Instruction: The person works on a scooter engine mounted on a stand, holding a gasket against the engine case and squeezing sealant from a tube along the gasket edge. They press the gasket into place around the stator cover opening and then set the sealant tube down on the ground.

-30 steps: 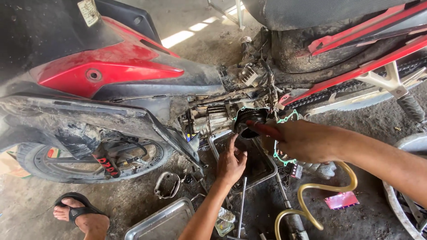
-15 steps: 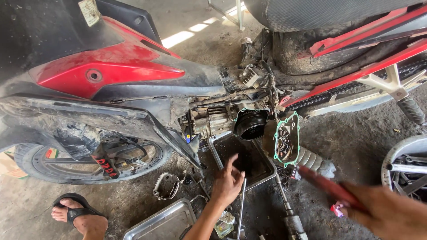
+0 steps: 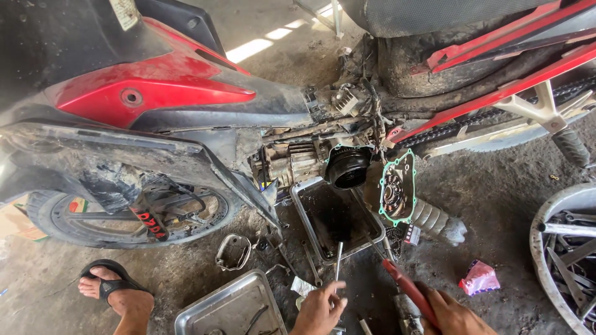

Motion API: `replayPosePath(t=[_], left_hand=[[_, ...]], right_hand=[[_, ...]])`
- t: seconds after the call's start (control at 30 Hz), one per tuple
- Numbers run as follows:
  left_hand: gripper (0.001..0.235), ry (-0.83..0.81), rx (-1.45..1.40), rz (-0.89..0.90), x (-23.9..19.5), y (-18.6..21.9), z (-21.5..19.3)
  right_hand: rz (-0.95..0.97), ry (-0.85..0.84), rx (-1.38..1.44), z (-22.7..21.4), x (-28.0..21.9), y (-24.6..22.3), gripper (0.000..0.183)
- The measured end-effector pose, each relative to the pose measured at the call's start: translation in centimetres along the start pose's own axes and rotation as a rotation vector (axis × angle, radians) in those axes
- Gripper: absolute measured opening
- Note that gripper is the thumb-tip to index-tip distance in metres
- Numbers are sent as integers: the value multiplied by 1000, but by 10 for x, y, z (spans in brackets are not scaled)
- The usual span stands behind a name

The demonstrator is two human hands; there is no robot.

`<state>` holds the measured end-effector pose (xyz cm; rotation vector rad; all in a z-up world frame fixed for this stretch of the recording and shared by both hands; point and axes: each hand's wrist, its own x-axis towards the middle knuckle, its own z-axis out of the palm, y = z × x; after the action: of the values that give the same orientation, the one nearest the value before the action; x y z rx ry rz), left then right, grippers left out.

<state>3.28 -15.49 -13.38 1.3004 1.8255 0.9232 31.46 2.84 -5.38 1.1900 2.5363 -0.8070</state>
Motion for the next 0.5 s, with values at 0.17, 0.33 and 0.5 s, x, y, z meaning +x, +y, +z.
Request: replayPosePath(t=[0.17, 0.33, 0.5], left_hand=[[51, 294, 203, 73, 48, 57, -46], [61, 347, 262, 257, 112, 142, -117], [43, 296, -232, 245, 179, 112, -103]], right_hand=[[-78, 268, -29, -54, -26, -93, 100], [-52, 310, -272, -84, -21, -151, 99], [-136, 435, -468, -77, 12, -155, 84]])
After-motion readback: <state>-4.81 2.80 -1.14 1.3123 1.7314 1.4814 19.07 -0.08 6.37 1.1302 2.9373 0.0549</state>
